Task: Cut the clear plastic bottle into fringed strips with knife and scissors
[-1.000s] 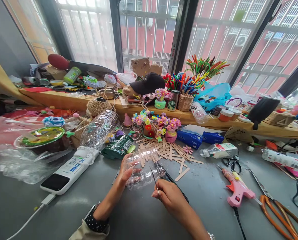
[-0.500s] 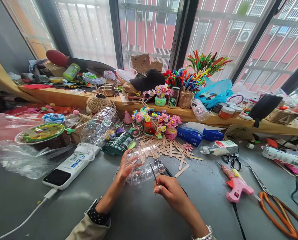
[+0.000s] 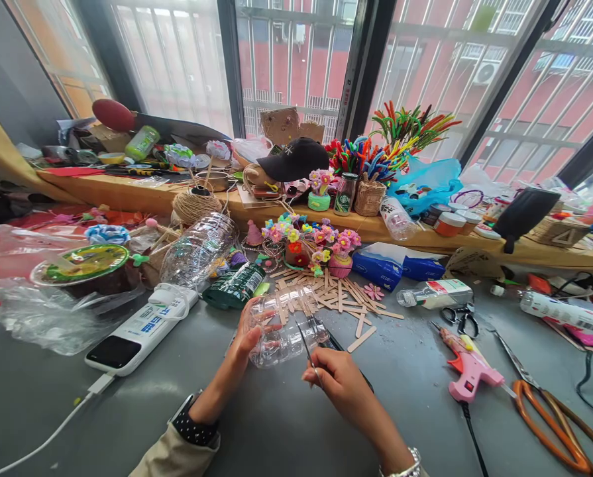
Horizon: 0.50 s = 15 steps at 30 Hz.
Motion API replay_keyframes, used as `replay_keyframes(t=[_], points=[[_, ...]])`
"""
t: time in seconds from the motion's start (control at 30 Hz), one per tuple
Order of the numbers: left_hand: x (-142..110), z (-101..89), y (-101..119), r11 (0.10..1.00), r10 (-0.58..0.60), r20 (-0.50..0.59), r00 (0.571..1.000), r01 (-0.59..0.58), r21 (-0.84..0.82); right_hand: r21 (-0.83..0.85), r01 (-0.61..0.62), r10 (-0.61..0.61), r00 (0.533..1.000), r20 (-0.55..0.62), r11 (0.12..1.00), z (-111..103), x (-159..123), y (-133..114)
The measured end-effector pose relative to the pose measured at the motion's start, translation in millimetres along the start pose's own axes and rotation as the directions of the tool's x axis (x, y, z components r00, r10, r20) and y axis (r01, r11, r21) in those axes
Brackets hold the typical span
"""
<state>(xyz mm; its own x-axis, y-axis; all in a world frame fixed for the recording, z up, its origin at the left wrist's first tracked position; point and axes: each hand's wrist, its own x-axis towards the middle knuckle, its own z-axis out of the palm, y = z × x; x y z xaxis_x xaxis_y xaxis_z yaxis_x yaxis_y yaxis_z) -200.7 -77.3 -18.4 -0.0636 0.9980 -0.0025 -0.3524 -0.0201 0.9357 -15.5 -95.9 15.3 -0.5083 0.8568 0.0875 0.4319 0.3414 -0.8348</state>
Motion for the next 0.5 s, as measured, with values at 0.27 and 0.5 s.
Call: replay_keyframes(t=[0.27,0.5], points=[[-2.4,-0.3,6.2,0.999,0.022,-0.006,1.0,-0.022,0.028,-0.003,0.012,-0.012,0.999,-0.041,1.0,4.3,0.4,1.7],[-4.0,-1.4,13.7,0.998,-0.043,0.009,0.999,0.044,-0.043,0.026,0.015,-0.015,1.0,-0.019,1.0,4.0,-1.0,1.2]])
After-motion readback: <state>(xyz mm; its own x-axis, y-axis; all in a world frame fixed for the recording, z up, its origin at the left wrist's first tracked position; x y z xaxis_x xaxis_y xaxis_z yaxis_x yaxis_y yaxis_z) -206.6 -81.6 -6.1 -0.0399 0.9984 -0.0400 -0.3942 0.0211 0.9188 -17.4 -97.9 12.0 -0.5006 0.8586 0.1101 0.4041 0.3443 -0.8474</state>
